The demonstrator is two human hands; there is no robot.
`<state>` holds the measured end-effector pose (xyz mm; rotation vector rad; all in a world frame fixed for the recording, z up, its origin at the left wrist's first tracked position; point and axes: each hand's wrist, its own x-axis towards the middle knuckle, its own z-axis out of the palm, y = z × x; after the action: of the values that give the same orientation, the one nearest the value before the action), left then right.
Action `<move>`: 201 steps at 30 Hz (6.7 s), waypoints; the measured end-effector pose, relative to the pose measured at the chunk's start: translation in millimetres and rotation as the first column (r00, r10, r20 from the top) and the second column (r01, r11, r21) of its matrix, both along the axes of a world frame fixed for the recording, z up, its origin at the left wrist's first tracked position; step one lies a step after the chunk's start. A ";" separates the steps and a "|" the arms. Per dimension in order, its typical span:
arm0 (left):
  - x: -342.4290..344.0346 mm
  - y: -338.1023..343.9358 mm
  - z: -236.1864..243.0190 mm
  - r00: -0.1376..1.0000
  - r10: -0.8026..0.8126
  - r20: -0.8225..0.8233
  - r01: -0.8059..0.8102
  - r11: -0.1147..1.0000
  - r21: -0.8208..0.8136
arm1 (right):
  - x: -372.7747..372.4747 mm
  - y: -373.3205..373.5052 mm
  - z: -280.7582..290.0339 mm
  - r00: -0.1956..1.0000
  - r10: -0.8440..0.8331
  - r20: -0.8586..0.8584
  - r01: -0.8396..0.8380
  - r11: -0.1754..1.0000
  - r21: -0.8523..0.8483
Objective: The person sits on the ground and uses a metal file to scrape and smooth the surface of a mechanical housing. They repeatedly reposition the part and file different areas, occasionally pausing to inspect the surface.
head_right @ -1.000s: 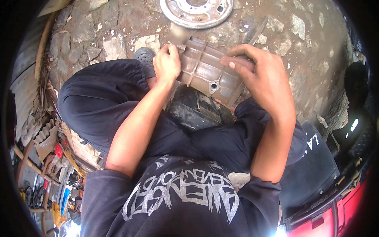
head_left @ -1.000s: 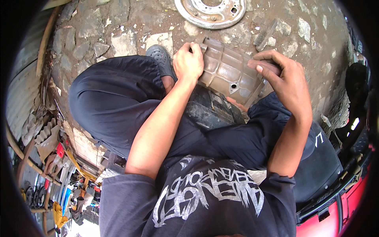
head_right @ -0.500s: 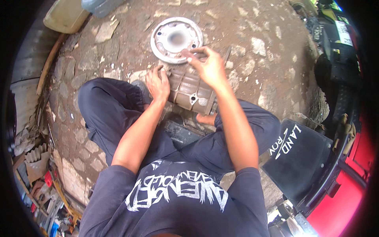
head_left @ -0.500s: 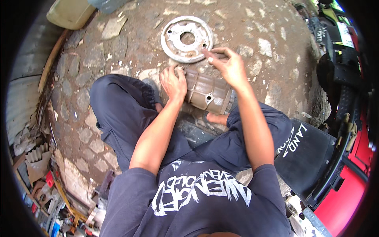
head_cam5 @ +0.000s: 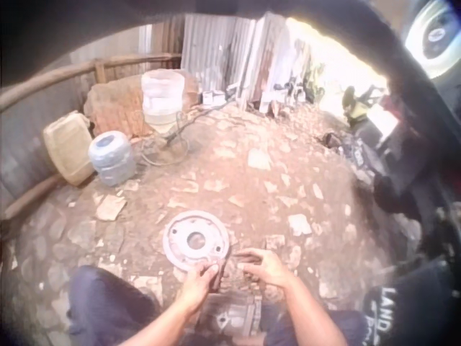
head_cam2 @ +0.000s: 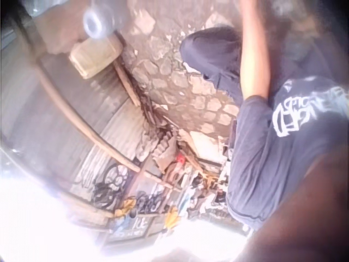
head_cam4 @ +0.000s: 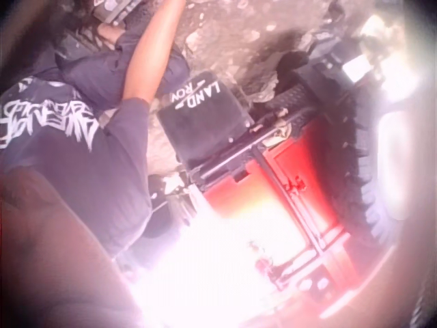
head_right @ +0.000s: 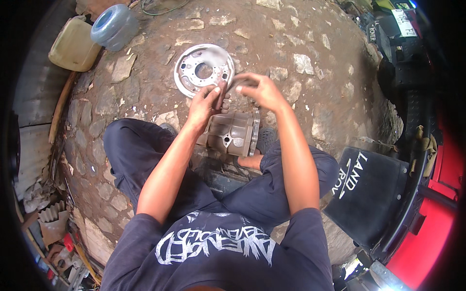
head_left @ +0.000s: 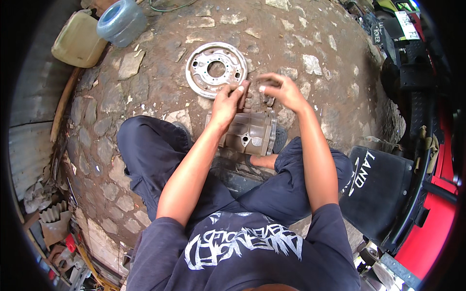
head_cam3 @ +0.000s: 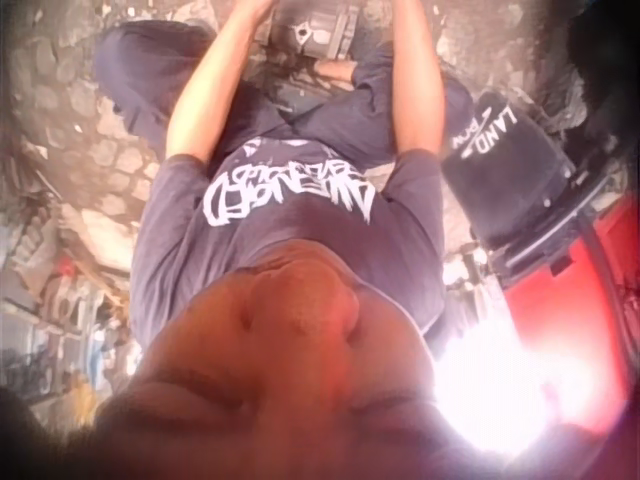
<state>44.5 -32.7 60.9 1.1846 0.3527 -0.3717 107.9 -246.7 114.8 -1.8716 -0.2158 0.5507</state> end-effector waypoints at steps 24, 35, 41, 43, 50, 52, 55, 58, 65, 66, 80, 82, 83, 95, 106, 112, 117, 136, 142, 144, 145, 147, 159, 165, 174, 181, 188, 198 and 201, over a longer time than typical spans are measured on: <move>-15.4 11.8 -53.1 0.974 0.144 -0.173 -0.084 0.946 0.314 | 51.6 -99.5 -243.7 0.919 0.393 0.011 -0.102 0.266 -0.958; -21.7 34.4 -7.4 0.942 0.243 -0.230 -0.136 0.906 0.400 | 0.7 -59.3 -243.2 0.989 -0.098 0.113 0.150 0.634 -0.759; -34.2 43.8 51.1 0.995 -0.083 -0.054 0.091 0.557 0.825 | -3.2 -101.3 -260.5 0.983 -0.061 -0.171 -0.129 0.428 -0.894; -44.6 52.5 57.3 0.985 -0.163 -0.054 0.125 0.465 0.876 | -24.8 -102.2 -274.1 0.976 0.101 -0.194 -0.215 0.271 -0.938; -75.5 86.3 67.6 0.978 -0.171 -0.118 0.193 0.543 0.817 | -67.2 -93.2 -331.4 0.942 -0.335 0.011 0.210 0.566 -0.797; -85.4 98.2 50.9 0.984 -0.132 -0.121 0.172 0.502 0.848 | -62.1 -99.2 -316.5 0.920 -0.390 -0.036 0.201 0.548 -0.812; -92.2 111.1 24.1 0.982 -0.042 -0.184 0.180 0.503 0.845 | -49.8 -100.7 -276.3 0.989 -0.127 0.075 0.132 0.532 -0.836; -78.4 107.8 -6.5 0.991 -0.042 -0.127 0.127 0.604 0.787 | -6.2 -128.5 -254.1 0.961 -0.262 0.091 0.220 0.520 -0.825; -62.8 76.8 -24.7 0.966 0.172 -0.191 0.056 0.585 0.809 | 2.1 -87.2 -96.0 0.936 -0.327 0.131 0.336 0.716 -0.611; -61.3 75.4 -29.5 0.958 0.192 -0.215 0.058 0.601 0.797 | -2.2 -81.2 -68.4 0.927 -0.373 -0.039 0.296 0.791 -0.536; -75.9 63.1 -118.7 0.948 0.169 -0.268 -0.013 0.866 0.499 | -214.2 112.1 57.6 0.994 0.026 0.111 0.052 0.761 -0.646; -77.5 63.5 -136.1 0.943 0.182 -0.277 -0.063 0.919 0.390 | -215.2 126.0 60.8 0.992 0.066 0.109 0.028 0.726 -0.687; -75.7 62.8 -142.0 0.953 0.169 -0.253 -0.070 0.930 0.360 | -214.5 132.1 66.2 0.995 0.067 0.078 0.006 0.714 -0.700; -59.6 45.4 -152.9 0.955 0.115 -0.272 -0.009 0.932 0.361 | -193.5 160.3 10.8 0.986 -0.039 0.164 0.149 0.659 -0.737; -60.1 44.1 -156.3 0.952 0.196 -0.236 -0.068 0.885 0.460 | -200.3 163.6 21.5 0.971 0.134 0.199 0.087 0.577 -0.812; -58.9 48.0 -146.3 0.952 0.106 -0.287 0.022 0.913 0.408 | -190.2 146.3 24.4 0.965 0.196 0.176 0.045 0.536 -0.843; -64.3 49.2 -148.4 0.956 0.114 -0.271 -0.001 0.923 0.384 | -212.9 141.3 62.6 0.950 0.303 0.074 -0.094 0.503 -0.859; -64.4 42.0 -136.0 0.929 0.206 -0.308 -0.081 0.924 0.373 | -200.6 156.1 10.0 0.979 0.020 0.205 0.139 0.668 -0.731; -63.6 46.3 -151.3 0.932 0.208 -0.297 -0.092 0.928 0.361 | -214.4 156.0 54.1 0.993 0.074 0.095 0.019 0.684 -0.729; -65.4 42.7 -150.1 0.938 0.201 -0.283 -0.090 0.928 0.363 | -224.0 156.7 60.1 0.986 0.134 0.102 -0.020 0.690 -0.724; -65.4 40.9 -146.2 0.942 0.195 -0.274 -0.086 0.928 0.364 | -224.7 154.1 51.1 0.977 0.167 0.130 -0.008 0.642 -0.766; -66.5 36.9 -151.9 0.926 0.262 -0.270 -0.152 0.917 0.369 | -215.2 160.9 25.6 0.969 0.167 0.179 0.054 0.566 -0.822; -64.8 41.4 -136.5 0.924 0.219 -0.313 -0.078 0.910 0.408 | -207.5 151.3 24.8 0.969 0.105 0.225 0.094 0.684 -0.724; -68.5 45.4 -134.0 0.917 0.231 -0.326 -0.053 0.879 0.474 | -178.8 162.4 13.2 0.994 0.004 0.110 0.077 0.687 -0.722; -69.7 48.3 -117.3 0.915 0.178 -0.362 0.019 0.877 0.480 | -160.6 151.9 -0.5 0.973 0.096 0.209 0.083 0.699 -0.710; -71.2 50.6 -111.3 0.904 0.210 -0.373 0.016 0.855 0.519 | -179.3 154.2 47.1 0.987 0.138 0.080 -0.021 0.611 -0.792; -67.9 48.4 -123.8 0.915 0.193 -0.354 0.021 0.854 0.519 | -173.6 153.8 105.8 0.974 0.211 -0.078 -0.175 0.494 -0.852; -71.5 48.3 -110.3 0.908 0.233 -0.348 -0.040 0.875 0.482 | -180.9 153.3 71.0 0.991 0.137 0.005 -0.078 0.594 -0.801; -71.1 53.3 -103.7 0.899 0.196 -0.391 0.009 0.886 0.463 | -188.3 157.7 62.1 0.992 0.129 0.009 -0.077 0.645 -0.760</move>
<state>-26.7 20.5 -42.8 1.5362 0.9229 -0.4797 -80.3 -89.0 176.9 -2.7259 -0.1376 0.7339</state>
